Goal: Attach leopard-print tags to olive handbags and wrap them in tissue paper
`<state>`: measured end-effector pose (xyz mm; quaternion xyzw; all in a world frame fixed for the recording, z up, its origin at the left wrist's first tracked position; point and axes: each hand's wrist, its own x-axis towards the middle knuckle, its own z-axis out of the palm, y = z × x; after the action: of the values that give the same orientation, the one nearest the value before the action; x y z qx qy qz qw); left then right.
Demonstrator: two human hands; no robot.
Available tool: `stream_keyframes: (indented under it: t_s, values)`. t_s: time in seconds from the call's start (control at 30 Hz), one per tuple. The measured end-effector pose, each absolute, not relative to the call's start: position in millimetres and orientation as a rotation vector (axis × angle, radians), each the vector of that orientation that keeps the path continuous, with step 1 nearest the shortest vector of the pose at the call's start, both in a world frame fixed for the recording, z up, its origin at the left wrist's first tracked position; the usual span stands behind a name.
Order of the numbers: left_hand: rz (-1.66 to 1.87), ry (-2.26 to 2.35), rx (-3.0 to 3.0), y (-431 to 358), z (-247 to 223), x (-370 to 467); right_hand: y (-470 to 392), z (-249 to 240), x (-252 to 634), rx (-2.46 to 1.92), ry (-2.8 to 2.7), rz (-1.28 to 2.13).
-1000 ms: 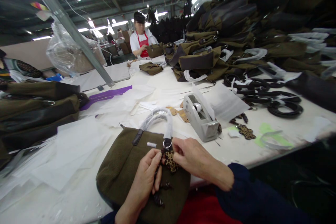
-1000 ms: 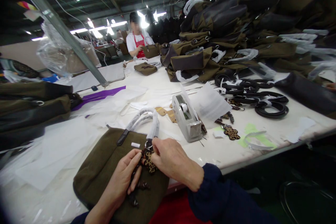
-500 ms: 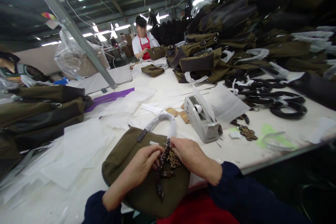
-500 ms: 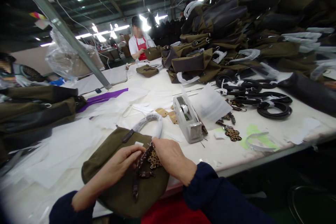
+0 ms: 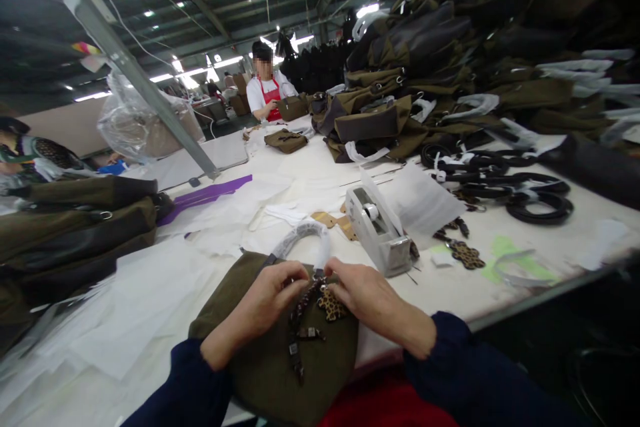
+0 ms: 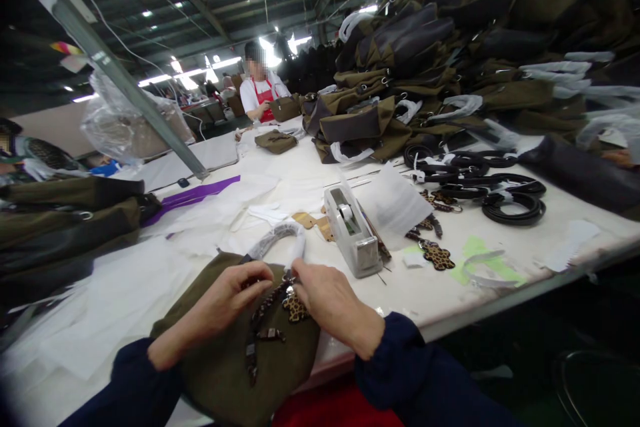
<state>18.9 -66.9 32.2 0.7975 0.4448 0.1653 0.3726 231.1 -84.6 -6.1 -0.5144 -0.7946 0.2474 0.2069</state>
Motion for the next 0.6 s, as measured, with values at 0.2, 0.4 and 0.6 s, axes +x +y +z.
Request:
stream_keyframes:
  t_s: [0.2,0.4,0.6]
  values:
    - [0.404,1.04,1.917,-76.4,64.9,31.3,-86.7,3.2,242.4,-1.056,-1.776,1.427]
    - [0.509,1.206,1.663,-61.0,37.0,26.3,-83.9,-7.7,240.3,-1.017,-1.543,1.639]
    - [0.309,1.003,1.754,-88.6,25.9,32.5,-77.7,-6.4,237.3,-1.031,-1.599,1.465]
